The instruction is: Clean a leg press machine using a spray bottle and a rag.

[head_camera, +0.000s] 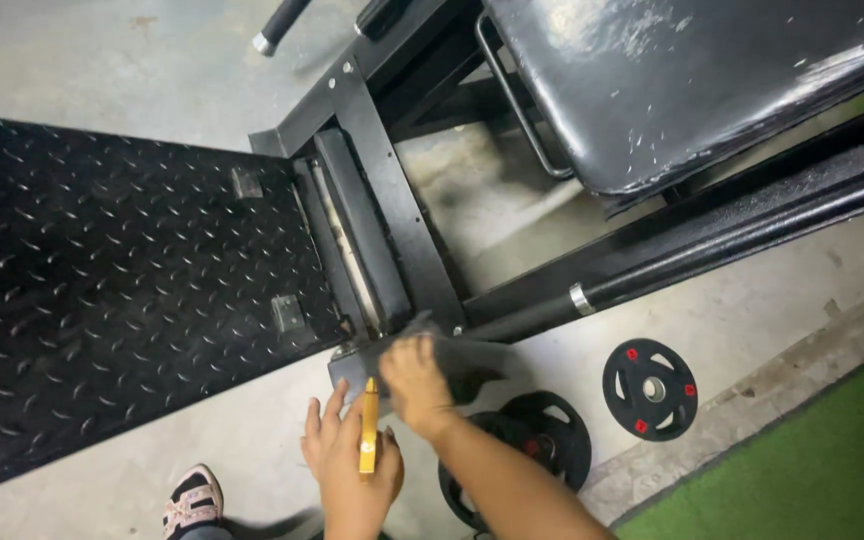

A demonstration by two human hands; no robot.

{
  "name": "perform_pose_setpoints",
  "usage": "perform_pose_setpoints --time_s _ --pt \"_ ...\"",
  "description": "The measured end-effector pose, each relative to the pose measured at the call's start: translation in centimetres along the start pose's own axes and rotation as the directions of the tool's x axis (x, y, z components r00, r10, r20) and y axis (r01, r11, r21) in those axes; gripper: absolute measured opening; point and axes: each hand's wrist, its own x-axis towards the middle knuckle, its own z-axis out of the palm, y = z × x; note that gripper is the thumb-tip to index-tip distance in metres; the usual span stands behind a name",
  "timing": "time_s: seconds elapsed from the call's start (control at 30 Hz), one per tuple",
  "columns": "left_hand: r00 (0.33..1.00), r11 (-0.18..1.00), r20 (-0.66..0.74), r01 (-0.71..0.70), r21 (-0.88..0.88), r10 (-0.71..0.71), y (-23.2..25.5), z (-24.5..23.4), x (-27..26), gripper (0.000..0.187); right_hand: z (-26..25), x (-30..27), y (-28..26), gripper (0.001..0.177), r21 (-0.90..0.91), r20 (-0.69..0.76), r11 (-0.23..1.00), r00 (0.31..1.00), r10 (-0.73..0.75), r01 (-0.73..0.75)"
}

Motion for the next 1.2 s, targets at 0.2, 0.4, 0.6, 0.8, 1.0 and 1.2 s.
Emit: perform_pose_setpoints --time_s 0.2,0.4,0.6,0.8,1.0,1.2 --pt "0.999 1.000 -0.017 0.027 -0.011 -0.027 -1.4 0.6 -0.7 0.059 1.3 -0.1 -0.5 0.049 -0.046 -0.044 0.987 0.987 -0.157 0.155" --pt "1.000 1.000 -0.015 0.006 -0.031 -0.006 -0.3 1.7 -1.2 0.062 -5.9 -0.7 7.0 0.075 -0.105 -0.084 0.958 0.957 -0.276 0.267" --pt "1.000 0.998 -0.016 0.004 -0.068 -0.005 2.9 2.2 -0.8 0.062 -14.5 1.7 18.9 0.025 0.043 0.328 0.995 0.942 0.075 -0.094" --pt "1.000 0.995 -0.017 0.011 -0.096 -0.012 4.8 3.0 0.1 0.065 -21.5 -1.1 26.1 0.008 -0.167 0.128 0.976 0.985 -0.118 0.138" --pt "0.997 0.990 0.015 0.071 -0.122 -0.070 6.7 2.6 0.8 0.066 -29.2 -6.9 32.0 0.051 0.223 -0.160 0.929 0.951 -0.263 0.294" --pt "0.998 0.992 0.021 0.065 -0.107 -0.063 6.9 1.7 1.1 0.064 -31.5 -9.6 33.0 0.037 0.613 -0.359 0.776 0.928 0.106 0.149"
